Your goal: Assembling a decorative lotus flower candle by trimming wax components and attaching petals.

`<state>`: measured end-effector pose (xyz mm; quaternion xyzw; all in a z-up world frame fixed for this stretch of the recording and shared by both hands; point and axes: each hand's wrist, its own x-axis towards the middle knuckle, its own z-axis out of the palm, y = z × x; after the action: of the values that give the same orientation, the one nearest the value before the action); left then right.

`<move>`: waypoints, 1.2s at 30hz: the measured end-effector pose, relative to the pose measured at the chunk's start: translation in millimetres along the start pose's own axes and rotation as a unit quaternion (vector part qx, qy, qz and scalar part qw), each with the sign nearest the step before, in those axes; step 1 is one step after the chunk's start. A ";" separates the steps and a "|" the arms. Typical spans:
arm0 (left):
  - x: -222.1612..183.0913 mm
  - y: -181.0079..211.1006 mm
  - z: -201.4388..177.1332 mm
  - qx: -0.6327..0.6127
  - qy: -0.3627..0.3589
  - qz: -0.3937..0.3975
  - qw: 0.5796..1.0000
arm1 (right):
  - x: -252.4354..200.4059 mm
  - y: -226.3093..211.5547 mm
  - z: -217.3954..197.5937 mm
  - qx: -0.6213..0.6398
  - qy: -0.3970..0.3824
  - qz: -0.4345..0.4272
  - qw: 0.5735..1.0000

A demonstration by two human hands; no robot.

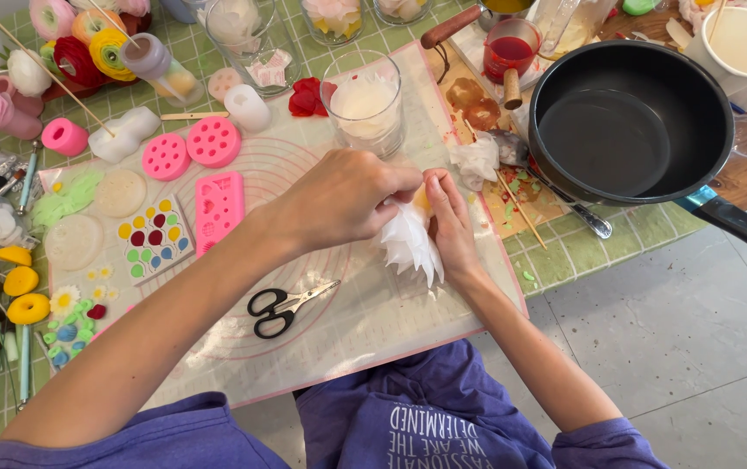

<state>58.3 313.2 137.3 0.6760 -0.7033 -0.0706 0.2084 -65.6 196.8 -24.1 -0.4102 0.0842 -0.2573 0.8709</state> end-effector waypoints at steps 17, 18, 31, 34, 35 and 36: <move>20.7 -6.2 -8.5 -0.024 -0.088 0.007 0.996 | 0.9 -0.4 -1.0 -0.008 -0.008 0.020 1.000; 21.3 -6.0 -9.1 -0.024 -0.088 0.007 0.996 | 0.9 -0.3 -0.9 -0.008 -0.008 0.020 1.000; 63.1 -22.5 -16.9 -0.072 -0.247 -0.053 0.965 | 17.8 46.4 -62.5 0.214 -0.031 0.213 0.953; 74.2 -39.6 -3.3 -0.110 -0.287 -0.061 0.949 | 17.7 41.6 -62.9 0.302 -0.047 0.259 0.916; 76.9 -47.5 4.0 -0.148 -0.303 -0.062 0.939 | 16.8 36.5 -57.6 0.316 -0.028 0.271 0.909; 77.3 -50.2 5.9 -0.149 -0.301 -0.063 0.940 | 16.1 32.1 -52.2 0.315 -0.029 0.273 0.909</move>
<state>102.3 232.6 128.1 0.6276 -0.6704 -0.3875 0.0801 -58.4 170.5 -81.3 -0.0832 0.0819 -0.0110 0.9931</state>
